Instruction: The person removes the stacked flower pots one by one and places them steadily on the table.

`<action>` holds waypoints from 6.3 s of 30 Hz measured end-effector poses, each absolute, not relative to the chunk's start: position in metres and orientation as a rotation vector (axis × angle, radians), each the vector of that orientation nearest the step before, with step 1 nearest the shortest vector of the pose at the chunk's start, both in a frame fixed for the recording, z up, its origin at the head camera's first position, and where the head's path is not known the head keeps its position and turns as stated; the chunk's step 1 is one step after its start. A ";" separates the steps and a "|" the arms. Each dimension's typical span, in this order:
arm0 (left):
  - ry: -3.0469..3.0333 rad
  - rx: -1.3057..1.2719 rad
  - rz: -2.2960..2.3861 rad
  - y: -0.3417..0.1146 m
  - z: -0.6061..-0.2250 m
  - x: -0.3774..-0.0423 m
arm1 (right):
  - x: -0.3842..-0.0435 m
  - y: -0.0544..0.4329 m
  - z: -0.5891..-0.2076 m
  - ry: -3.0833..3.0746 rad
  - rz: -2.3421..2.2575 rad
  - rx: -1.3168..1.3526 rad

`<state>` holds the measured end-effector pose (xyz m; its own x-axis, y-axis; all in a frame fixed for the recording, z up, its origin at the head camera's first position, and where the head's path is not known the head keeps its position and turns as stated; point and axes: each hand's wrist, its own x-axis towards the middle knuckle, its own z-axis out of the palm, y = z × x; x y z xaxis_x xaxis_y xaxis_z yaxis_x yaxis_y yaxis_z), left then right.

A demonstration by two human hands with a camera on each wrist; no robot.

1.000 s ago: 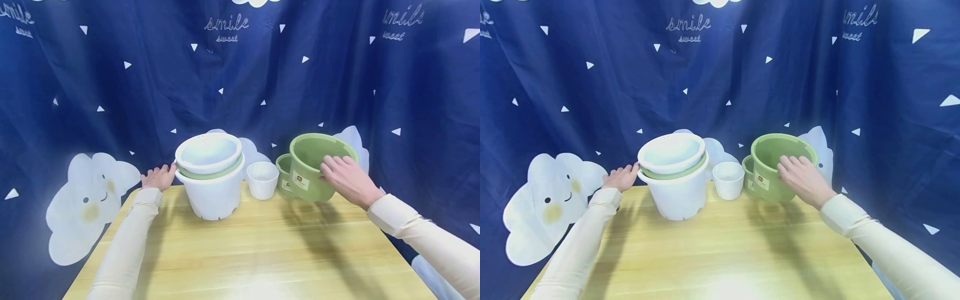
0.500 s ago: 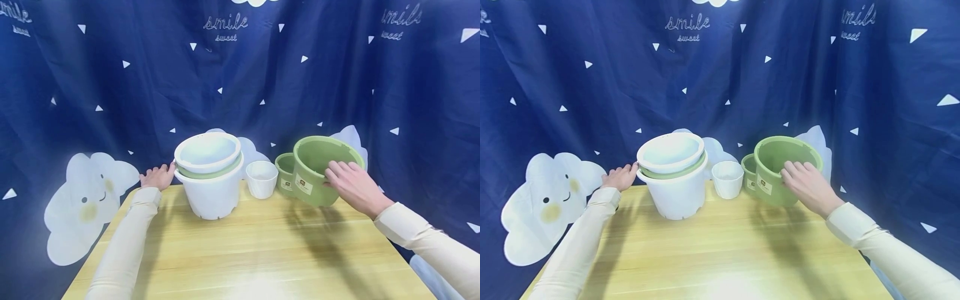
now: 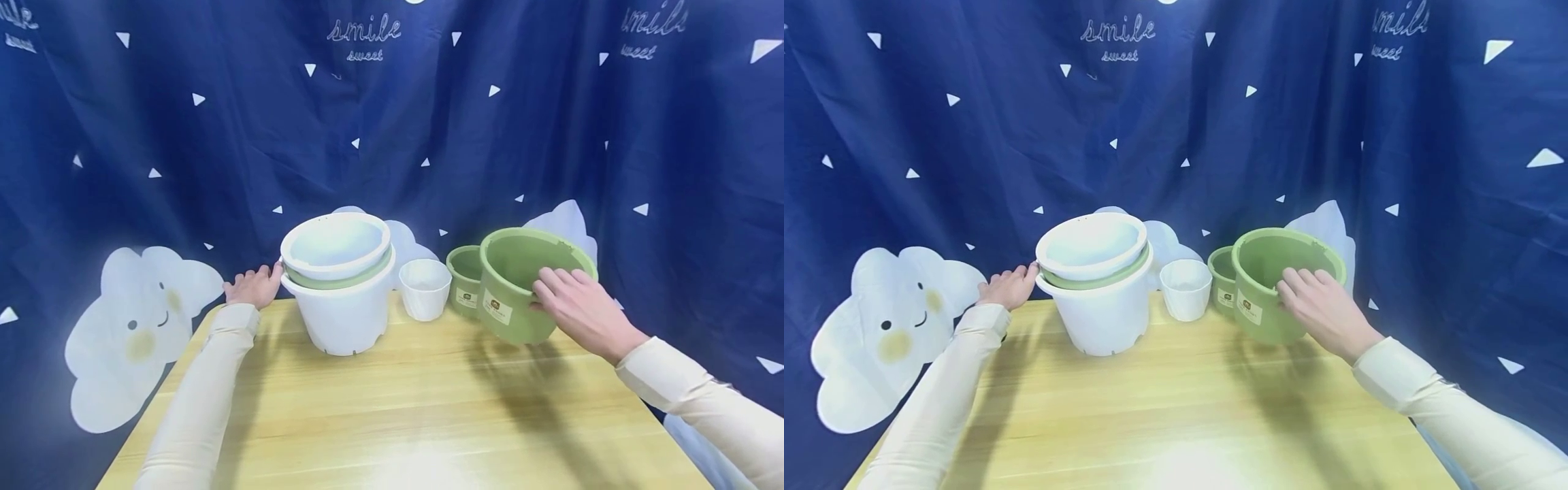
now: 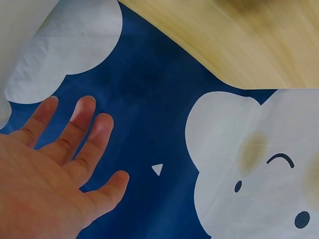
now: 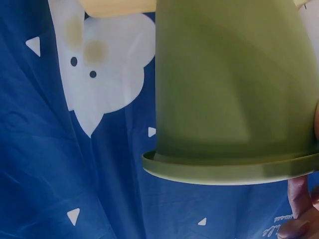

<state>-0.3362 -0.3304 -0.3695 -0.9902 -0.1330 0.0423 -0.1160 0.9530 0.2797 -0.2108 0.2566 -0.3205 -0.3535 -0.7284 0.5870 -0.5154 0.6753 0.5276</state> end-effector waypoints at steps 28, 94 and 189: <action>-3.050 0.203 -0.438 -0.330 -0.370 -0.336 | -0.223 0.251 -0.390 -2.075 -0.330 1.033; -3.039 0.203 -0.447 -0.330 -0.370 -0.334 | -0.249 0.171 -0.308 -2.264 -0.033 1.025; -3.025 0.254 -0.498 -0.339 -0.371 -0.332 | -0.319 -0.033 -0.307 -2.438 -0.316 1.079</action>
